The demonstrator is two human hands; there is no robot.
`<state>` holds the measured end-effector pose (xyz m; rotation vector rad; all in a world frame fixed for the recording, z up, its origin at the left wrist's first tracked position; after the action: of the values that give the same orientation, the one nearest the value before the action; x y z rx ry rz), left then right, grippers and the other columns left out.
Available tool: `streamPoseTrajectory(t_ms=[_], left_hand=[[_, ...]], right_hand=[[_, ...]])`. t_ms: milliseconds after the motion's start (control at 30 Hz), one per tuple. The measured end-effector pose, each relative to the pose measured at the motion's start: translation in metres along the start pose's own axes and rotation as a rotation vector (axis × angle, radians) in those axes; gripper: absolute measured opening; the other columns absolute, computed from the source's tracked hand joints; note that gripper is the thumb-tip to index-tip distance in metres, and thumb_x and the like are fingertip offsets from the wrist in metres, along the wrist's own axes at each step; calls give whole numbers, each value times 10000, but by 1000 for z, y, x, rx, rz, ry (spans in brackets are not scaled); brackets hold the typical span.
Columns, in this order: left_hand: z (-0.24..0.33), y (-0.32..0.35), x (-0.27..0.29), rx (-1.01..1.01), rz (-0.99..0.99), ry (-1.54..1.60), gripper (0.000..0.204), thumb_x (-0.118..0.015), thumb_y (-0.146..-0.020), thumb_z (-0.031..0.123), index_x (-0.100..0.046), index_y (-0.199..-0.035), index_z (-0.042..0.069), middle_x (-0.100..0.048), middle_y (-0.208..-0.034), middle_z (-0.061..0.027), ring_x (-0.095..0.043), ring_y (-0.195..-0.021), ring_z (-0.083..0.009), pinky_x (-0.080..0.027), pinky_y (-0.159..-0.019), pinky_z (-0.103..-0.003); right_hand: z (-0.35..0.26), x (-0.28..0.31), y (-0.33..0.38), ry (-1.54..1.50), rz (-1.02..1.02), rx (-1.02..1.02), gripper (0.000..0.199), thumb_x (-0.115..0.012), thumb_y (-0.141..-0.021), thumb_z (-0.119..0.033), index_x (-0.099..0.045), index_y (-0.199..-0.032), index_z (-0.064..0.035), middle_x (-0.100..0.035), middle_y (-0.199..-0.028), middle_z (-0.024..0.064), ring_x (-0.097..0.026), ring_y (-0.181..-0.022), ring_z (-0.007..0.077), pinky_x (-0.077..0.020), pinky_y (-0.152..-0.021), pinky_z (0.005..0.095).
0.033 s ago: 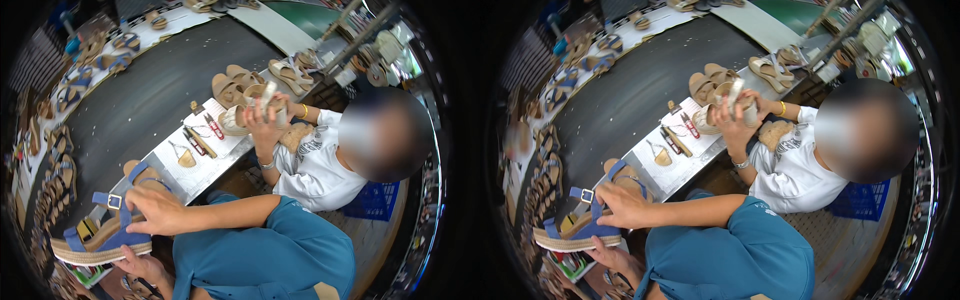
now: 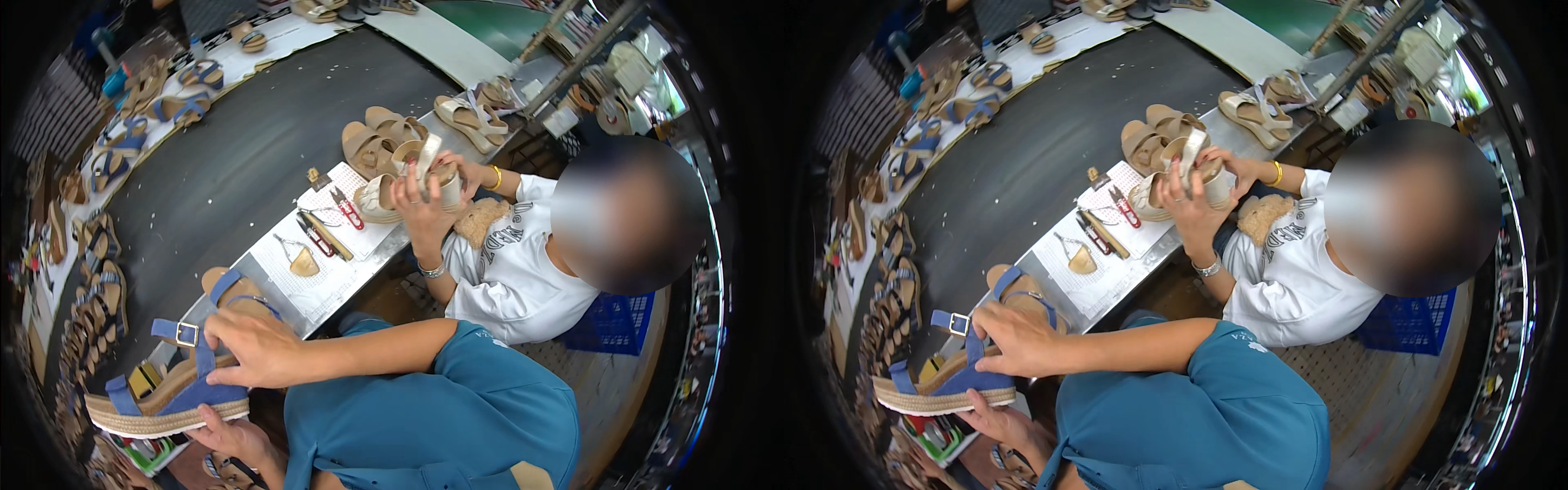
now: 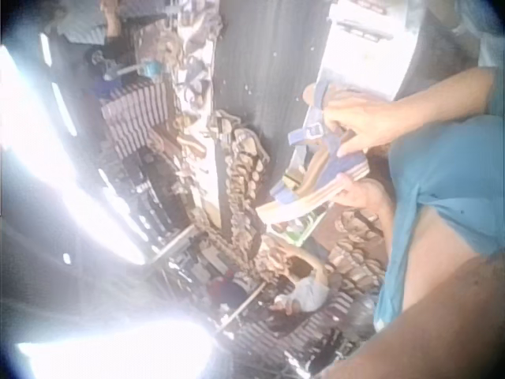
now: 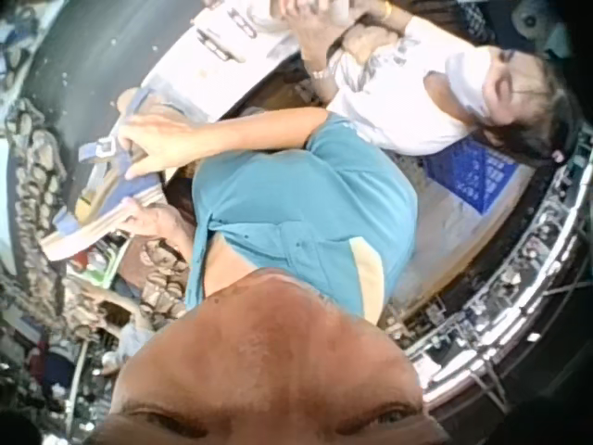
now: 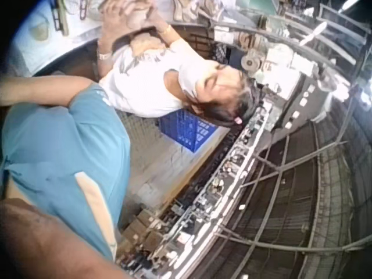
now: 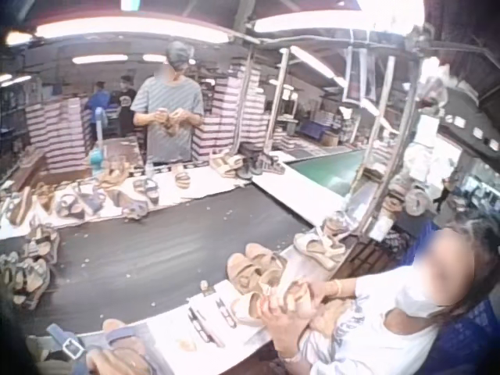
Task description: The person picks up several pairs of sandals from a table, turns them over to view the soles and straps, and places them back down. The person handles brown suede sandals, blue fabric sandals, and patterned strap sandals one at a time.
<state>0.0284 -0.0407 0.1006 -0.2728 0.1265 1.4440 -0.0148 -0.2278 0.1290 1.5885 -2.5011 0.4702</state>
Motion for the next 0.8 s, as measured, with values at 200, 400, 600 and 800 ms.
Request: streamPoseTrajectory(t_ms=[200, 400, 600, 800], left_hand=[[0, -10, -21, 7, -88, -67, 523, -495, -1006, 183, -270, -1436, -11, -443, -1371, -205, -499, -1217, -263, -397, -1057, -403], [2, -13, -39, 27, -123, -81, 503, -506, -1002, 204, -305, -1407, -14, -477, -1329, -200, -512, -1195, -248, -402, -1048, -386], [-1, -13, -41, 36, -160, -97, 521, -508, -999, 219, -297, -1415, -13, -465, -1342, -207, -516, -1201, -254, -420, -1036, -401], [1, -9, -50, 53, -170, -97, 538, -490, -1005, 258, -288, -1422, -16, -446, -1362, -211, -508, -1214, -280, -425, -1040, -416]], right_hand=[[4, 21, 7, -35, 98, -31, 401, -773, -765, -292, -494, -955, -77, -529, -894, 100, -556, -804, 304, -434, -717, 421], [8, 34, 6, -18, 191, 29, 412, -785, -732, -264, -486, -939, -68, -537, -880, 106, -585, -806, 326, -445, -690, 436], [10, 40, 6, -38, 178, 21, 414, -789, -726, -263, -489, -939, -71, -539, -879, 104, -589, -814, 324, -448, -695, 437], [9, 42, 8, -83, 126, -26, 376, -760, -771, -282, -503, -946, -71, -526, -916, 106, -564, -842, 328, -443, -732, 440]])
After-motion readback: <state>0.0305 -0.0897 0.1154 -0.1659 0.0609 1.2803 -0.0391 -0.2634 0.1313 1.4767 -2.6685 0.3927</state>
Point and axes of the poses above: each hand's wrist, its own y-axis away from the middle knuckle, its own x-axis out of the back of the hand, z = x × y, the point moved 9 cm from there along -y, towards the middle knuckle
